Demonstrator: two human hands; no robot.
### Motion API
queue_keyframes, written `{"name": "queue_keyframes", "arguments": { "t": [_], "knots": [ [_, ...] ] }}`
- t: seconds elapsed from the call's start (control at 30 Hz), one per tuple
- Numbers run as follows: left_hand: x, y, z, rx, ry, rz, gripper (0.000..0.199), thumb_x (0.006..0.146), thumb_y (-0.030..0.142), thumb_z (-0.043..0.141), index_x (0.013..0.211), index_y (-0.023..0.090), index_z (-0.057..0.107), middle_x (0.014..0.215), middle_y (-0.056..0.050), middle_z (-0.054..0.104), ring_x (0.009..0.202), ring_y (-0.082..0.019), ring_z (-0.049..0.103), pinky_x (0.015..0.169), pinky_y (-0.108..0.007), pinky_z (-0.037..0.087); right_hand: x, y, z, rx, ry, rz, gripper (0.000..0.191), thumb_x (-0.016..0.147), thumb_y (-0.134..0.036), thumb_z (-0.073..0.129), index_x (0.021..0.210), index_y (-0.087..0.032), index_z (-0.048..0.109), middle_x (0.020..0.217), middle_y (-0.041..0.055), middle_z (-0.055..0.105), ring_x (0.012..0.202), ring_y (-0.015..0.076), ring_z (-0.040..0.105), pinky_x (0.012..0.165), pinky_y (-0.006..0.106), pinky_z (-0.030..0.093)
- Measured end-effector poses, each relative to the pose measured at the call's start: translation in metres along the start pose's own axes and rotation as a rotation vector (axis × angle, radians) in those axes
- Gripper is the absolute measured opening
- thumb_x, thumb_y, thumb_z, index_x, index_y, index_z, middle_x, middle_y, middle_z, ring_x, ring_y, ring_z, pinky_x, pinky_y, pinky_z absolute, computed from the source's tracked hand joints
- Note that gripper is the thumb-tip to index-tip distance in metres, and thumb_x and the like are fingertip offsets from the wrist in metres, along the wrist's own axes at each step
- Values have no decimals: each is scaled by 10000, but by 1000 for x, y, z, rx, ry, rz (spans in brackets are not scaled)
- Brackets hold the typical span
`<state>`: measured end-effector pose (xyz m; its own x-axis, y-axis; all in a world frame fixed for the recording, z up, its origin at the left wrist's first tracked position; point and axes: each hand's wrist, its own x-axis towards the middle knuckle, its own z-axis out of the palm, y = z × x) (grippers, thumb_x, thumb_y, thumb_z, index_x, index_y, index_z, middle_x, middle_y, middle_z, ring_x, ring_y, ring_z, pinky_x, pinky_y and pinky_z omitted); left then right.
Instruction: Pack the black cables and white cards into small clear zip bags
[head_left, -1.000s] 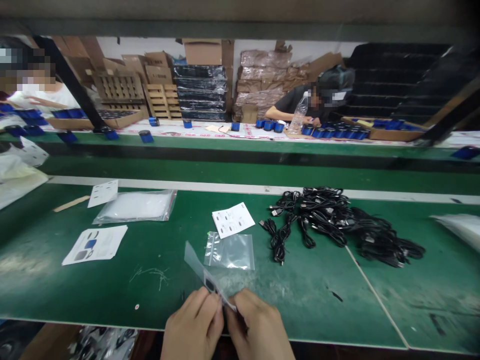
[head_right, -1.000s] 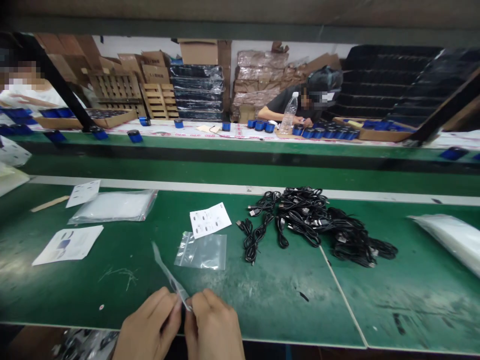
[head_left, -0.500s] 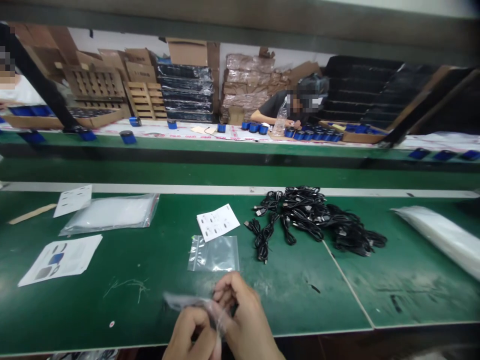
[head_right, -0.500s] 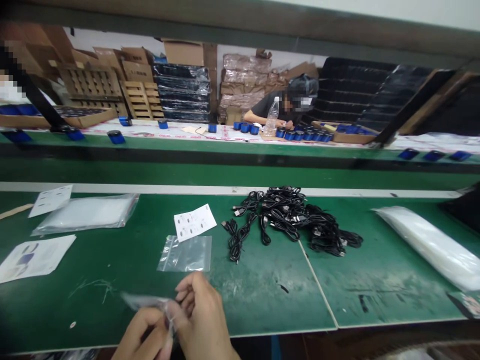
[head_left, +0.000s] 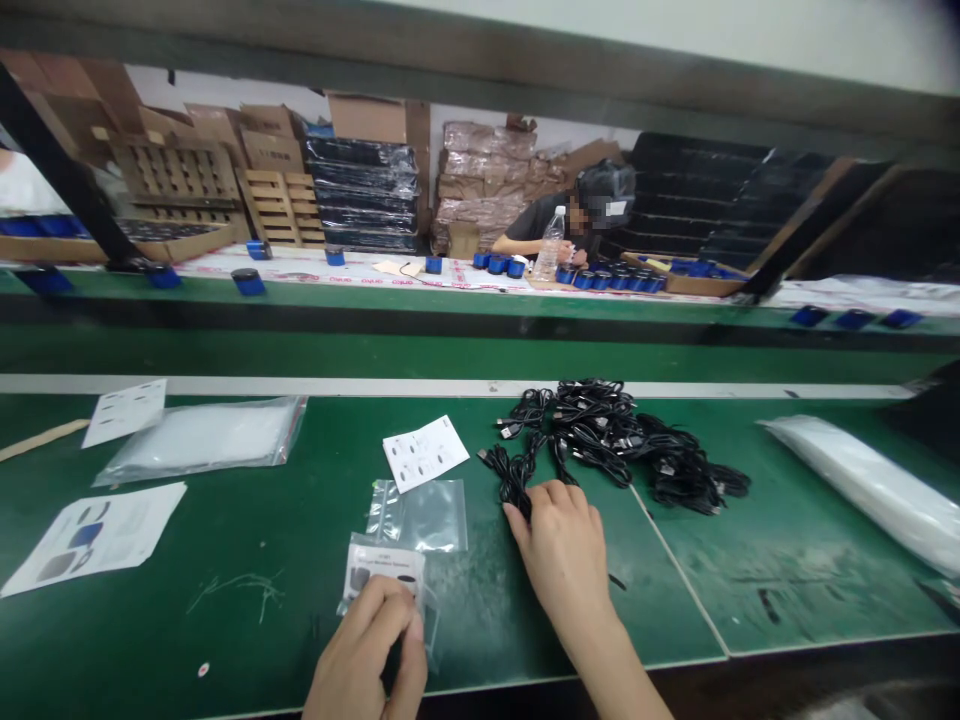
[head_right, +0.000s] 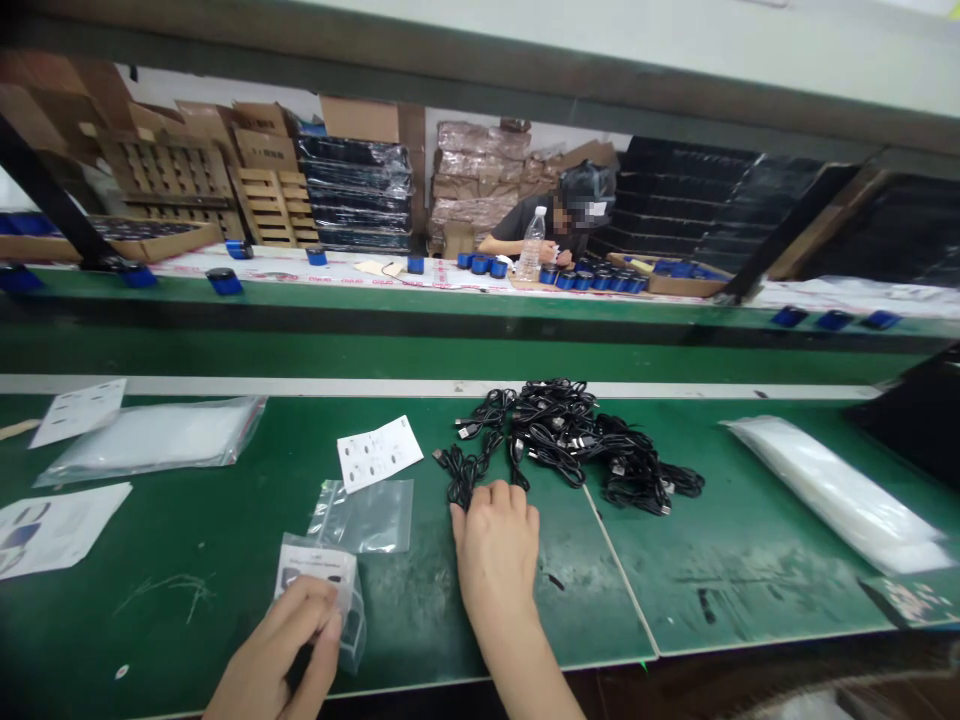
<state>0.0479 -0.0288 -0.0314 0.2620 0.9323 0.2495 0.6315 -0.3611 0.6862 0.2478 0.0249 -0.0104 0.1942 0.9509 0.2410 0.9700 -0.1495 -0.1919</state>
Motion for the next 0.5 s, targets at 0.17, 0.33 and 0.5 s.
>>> {"name": "queue_keyframes", "arguments": {
  "t": [0.17, 0.33, 0.5],
  "knots": [
    [8, -2, -6, 136, -82, 54, 224, 929, 216, 352, 747, 221, 483, 790, 1, 536, 702, -138, 588, 648, -221, 456, -12, 21, 0, 131, 54, 4, 212, 876, -106, 479, 1017, -67, 632, 927, 157, 695, 854, 299, 653, 786, 438, 484],
    [12, -2, -6, 167, -63, 68, 199, 916, 200, 355, 766, 217, 484, 784, -3, 535, 712, -145, 591, 651, -235, 481, -43, 6, -27, 755, -159, -289, 228, 940, -223, 409, 1052, -182, 604, 949, 74, 657, 806, 164, 648, 720, 219, 498],
    [10, -4, -7, 172, -59, 36, 195, 908, 203, 362, 786, 211, 514, 874, -40, 561, 787, -151, 625, 688, -232, 526, -65, -12, -29, 598, -477, -476, 204, 859, -82, 423, 860, -175, 603, 733, 19, 579, 623, 142, 605, 551, 193, 448]
  ]
}}
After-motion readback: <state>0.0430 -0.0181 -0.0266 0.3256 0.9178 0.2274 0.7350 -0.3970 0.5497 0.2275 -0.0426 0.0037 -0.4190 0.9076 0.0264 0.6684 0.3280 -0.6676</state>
